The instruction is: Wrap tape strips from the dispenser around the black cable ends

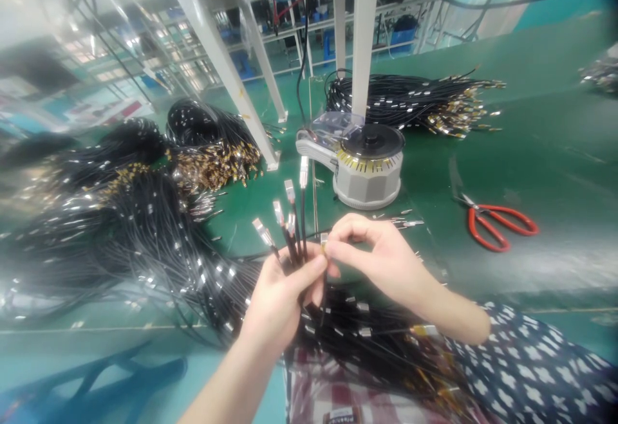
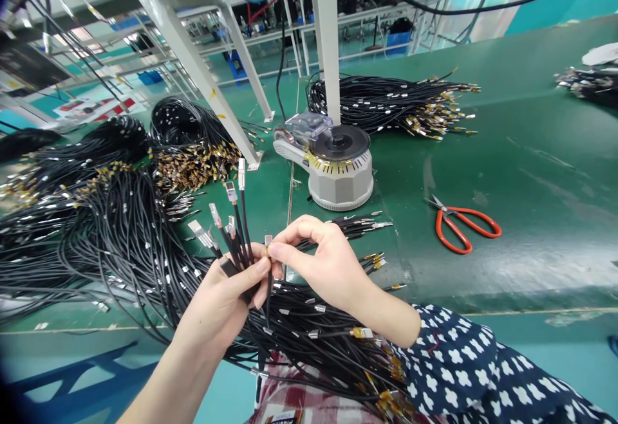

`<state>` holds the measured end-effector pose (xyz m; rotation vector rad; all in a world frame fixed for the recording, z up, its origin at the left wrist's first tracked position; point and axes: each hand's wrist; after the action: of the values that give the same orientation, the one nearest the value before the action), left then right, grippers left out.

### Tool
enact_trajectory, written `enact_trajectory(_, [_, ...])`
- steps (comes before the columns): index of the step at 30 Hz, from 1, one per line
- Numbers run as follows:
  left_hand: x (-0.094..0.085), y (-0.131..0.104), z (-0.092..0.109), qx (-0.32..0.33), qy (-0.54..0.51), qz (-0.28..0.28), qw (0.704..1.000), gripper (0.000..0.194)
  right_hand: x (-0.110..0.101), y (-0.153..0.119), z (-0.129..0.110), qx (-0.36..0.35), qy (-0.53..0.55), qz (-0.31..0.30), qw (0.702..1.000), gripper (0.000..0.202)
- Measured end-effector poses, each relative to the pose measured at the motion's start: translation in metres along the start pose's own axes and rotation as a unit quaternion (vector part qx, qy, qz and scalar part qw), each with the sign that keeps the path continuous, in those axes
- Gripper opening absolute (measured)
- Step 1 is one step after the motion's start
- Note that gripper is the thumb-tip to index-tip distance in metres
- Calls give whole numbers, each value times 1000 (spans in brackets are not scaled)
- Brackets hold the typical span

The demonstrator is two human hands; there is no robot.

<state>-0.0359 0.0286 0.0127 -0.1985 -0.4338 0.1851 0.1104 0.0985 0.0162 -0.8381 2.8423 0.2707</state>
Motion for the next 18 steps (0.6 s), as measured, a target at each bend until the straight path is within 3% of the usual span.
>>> enact_trajectory(8, [5, -2, 1, 10, 24, 28, 999, 18, 4, -3, -2, -4, -21, 58, 998, 17])
enact_trajectory(10, [5, -2, 2, 6, 30, 5, 1000, 18, 1, -2, -2, 20, 6, 24, 999, 14])
enact_trajectory(14, [1, 0, 3, -40, 21, -51, 998, 20, -6, 3, 4, 71, 160, -110, 978, 22])
enact_trajectory(18, [-3, 4, 5, -86, -11, -90, 992, 23, -12, 7, 14, 31, 182, -138, 973, 19])
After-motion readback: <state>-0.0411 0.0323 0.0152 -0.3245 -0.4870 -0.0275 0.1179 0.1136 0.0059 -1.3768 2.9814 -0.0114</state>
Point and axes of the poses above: each hand's wrist, its own y-axis towards the middle knuckle, its own x-axis out of the palm, z = x × y, and after that the axes turned 9 degrees about -y, right-handed
